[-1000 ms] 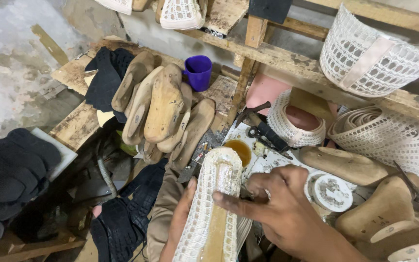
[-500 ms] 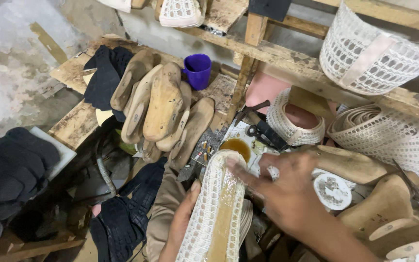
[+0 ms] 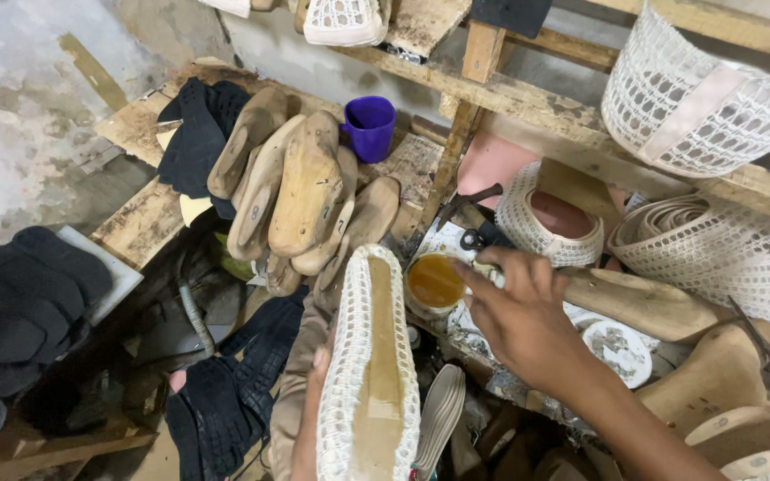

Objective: The person holds a lace shoe upper with a sole board, dips their fingers into a container of yellow glue, and spreads the glue by hand over the sole surface. They press and smooth the glued area, then place the finished shoe onto an upper shelf rack with other completed shoes.

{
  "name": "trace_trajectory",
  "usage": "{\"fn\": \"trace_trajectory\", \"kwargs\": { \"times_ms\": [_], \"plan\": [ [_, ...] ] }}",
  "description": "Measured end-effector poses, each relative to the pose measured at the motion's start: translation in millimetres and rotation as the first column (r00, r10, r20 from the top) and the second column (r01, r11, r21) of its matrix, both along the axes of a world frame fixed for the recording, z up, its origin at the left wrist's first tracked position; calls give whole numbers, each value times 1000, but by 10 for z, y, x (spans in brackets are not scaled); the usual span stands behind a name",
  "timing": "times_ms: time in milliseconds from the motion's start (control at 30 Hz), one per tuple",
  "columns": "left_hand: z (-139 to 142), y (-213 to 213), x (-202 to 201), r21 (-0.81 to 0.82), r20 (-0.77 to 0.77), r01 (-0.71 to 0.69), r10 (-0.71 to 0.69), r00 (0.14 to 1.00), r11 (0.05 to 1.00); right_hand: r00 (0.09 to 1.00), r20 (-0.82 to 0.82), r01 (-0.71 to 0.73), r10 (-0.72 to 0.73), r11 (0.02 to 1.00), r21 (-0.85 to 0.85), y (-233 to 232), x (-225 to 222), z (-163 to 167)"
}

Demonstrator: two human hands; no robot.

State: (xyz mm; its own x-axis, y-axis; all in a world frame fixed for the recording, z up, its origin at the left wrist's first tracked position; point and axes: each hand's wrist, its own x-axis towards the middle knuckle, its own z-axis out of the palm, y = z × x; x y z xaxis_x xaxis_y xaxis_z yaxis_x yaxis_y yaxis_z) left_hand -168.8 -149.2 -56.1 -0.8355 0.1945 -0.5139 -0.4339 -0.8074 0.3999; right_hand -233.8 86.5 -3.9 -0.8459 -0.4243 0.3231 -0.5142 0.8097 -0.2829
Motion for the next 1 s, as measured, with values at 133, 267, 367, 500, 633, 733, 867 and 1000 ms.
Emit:
{"fn": "trace_trajectory", "kwargs": {
  "times_ms": [133, 267, 367, 500, 633, 733, 867, 1000],
  "plan": [
    [-273, -51, 15, 355, -75, 32, -6, 997, 934, 993, -107, 70, -45, 967, 244, -54, -168, -324],
    [-307, -9, 63, 186, -146, -49, 77, 986, 981, 997, -68, 56, -37, 952, 300, -52, -207, -404],
    [-155, 49, 17, -92, -239, -153, 128, 963, 984, 986, -145, 93, -81, 992, 80, 24, -168, -366],
    [52, 53, -46, -297, -158, -114, 69, 985, 948, 975, 114, 190, -193, 981, 41, 89, -109, -329],
    [120, 94, -83, -379, -185, -126, 58, 981, 917, 921, 351, 254, -170, 945, -208, 109, -68, -253],
    [151, 140, -85, -381, -194, -133, 62, 979, 915, 851, 522, 314, 53, 745, -589, 129, 15, -134],
    [207, 218, -81, -410, -20, -58, 55, 998, 910, 791, 568, 308, 226, 655, -690, 94, 158, 8],
    [213, 266, -76, -395, -194, -107, 31, 981, 912, 877, 375, 33, 302, 739, -673, -18, 195, 53]
  ]
}}
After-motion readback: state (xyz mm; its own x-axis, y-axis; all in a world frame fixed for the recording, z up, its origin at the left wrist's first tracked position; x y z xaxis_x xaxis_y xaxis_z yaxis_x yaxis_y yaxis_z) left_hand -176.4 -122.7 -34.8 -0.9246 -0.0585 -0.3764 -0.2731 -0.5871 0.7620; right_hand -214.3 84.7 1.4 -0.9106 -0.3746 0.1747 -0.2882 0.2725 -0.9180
